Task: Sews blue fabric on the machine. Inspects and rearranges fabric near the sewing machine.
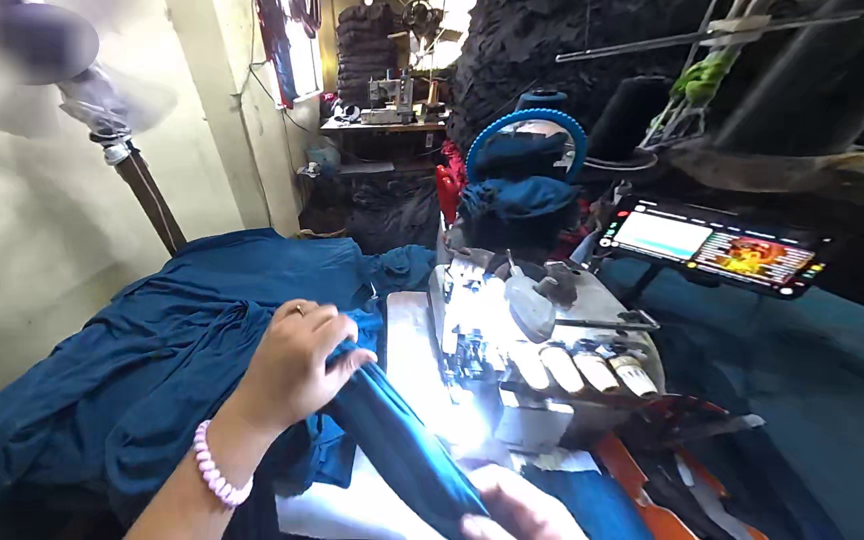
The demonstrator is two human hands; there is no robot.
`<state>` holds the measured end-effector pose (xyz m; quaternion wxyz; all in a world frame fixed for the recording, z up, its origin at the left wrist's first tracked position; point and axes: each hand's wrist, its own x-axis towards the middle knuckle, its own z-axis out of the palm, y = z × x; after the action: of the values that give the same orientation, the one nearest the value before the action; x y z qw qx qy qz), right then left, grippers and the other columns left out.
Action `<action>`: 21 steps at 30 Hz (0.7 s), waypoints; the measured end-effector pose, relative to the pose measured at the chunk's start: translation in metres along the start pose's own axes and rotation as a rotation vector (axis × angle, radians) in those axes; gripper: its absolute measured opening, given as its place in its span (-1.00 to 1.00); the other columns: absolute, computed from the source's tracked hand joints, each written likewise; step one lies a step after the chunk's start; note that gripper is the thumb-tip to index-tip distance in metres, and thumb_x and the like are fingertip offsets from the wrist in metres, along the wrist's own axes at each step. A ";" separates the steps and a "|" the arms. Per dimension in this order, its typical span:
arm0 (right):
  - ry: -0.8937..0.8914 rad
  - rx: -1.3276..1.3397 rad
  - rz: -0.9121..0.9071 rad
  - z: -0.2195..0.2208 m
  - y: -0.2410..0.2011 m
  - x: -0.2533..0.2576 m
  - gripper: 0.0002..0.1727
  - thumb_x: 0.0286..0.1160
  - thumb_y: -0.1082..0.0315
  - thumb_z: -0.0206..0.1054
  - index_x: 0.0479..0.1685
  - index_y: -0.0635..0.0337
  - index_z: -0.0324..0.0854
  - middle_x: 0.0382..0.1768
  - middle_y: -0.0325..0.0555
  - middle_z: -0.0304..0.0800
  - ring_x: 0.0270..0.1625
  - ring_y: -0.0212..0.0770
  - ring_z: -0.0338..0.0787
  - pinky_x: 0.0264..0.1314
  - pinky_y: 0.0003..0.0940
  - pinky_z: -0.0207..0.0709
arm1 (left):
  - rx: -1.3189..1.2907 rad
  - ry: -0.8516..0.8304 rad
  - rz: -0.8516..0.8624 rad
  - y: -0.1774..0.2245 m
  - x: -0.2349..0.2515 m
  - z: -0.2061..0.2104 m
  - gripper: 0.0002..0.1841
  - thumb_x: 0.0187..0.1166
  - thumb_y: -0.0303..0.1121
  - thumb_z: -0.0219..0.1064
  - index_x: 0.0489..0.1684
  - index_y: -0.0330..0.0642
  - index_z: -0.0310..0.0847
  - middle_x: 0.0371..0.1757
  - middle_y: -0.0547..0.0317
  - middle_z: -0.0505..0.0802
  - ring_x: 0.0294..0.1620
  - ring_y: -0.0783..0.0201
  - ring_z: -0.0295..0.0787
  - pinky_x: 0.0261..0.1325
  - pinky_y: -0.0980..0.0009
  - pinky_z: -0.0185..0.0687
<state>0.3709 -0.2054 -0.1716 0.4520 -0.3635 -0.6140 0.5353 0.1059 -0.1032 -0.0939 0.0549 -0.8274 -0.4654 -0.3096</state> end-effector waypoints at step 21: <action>0.186 -0.406 -0.136 -0.007 0.013 0.022 -0.78 0.58 0.48 0.34 0.09 0.36 0.72 -0.03 0.03 0.87 0.06 -0.27 0.84 0.25 -0.34 0.67 | -0.030 0.170 -0.046 0.055 -0.015 0.097 -0.78 0.60 -0.29 0.25 -0.22 -0.13 0.84 -0.24 0.13 0.89 -0.31 0.26 0.86 -0.30 0.36 0.79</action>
<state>0.3701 -0.1800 -0.1804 0.4593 -0.4525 -0.6879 0.3333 0.1889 -0.1084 -0.1691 0.0748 -0.7880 -0.4731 -0.3867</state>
